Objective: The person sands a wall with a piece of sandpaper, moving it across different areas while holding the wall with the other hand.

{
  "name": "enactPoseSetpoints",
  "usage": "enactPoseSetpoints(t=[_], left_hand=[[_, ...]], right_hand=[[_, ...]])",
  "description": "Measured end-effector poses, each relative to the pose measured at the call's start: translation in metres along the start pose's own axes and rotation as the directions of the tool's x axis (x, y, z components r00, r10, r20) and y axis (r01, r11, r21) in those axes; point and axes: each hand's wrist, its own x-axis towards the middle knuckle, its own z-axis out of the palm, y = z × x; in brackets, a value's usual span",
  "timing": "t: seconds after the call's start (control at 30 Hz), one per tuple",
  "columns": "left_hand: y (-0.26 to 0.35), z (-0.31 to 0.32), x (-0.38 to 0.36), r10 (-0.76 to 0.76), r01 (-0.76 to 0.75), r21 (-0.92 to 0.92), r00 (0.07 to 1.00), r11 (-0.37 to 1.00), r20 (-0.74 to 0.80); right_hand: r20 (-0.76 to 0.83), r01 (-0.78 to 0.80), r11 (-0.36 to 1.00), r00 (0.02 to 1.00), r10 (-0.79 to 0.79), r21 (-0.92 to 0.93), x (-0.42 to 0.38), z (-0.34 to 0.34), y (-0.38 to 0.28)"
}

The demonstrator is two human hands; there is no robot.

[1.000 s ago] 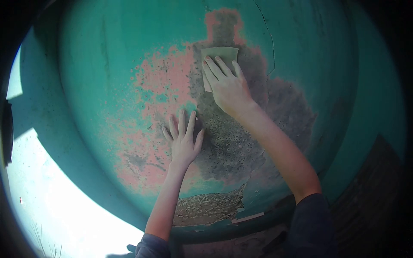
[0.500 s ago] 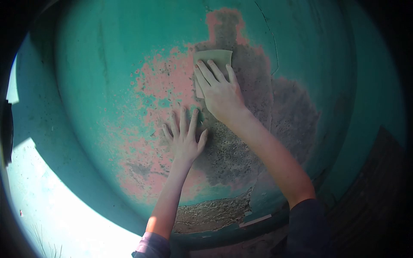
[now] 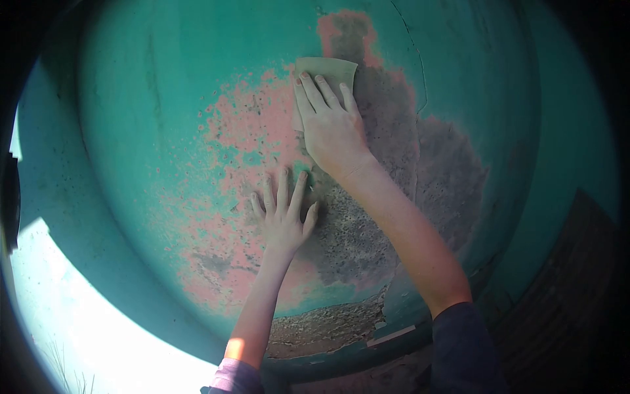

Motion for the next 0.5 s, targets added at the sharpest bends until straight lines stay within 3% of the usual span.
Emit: enactPoseSetpoints(t=[0.17, 0.37, 0.5], left_hand=[[0.001, -0.002, -0.001, -0.008, 0.008, -0.009, 1.000, 1.000, 0.012], [0.001, 0.000, 0.001, -0.006, 0.006, 0.000, 1.000, 1.000, -0.001], [0.001, 0.000, -0.001, -0.011, 0.011, -0.014, 1.000, 1.000, 0.007]], right_hand=[[0.060, 0.025, 0.994, 0.998, -0.031, 0.103, -0.061, -0.002, -0.017], [-0.045, -0.017, 1.000, 0.999, 0.016, -0.026, 0.016, 0.003, 0.015], [0.016, 0.020, 1.000, 1.000, -0.020, 0.014, -0.018, 0.002, -0.003]])
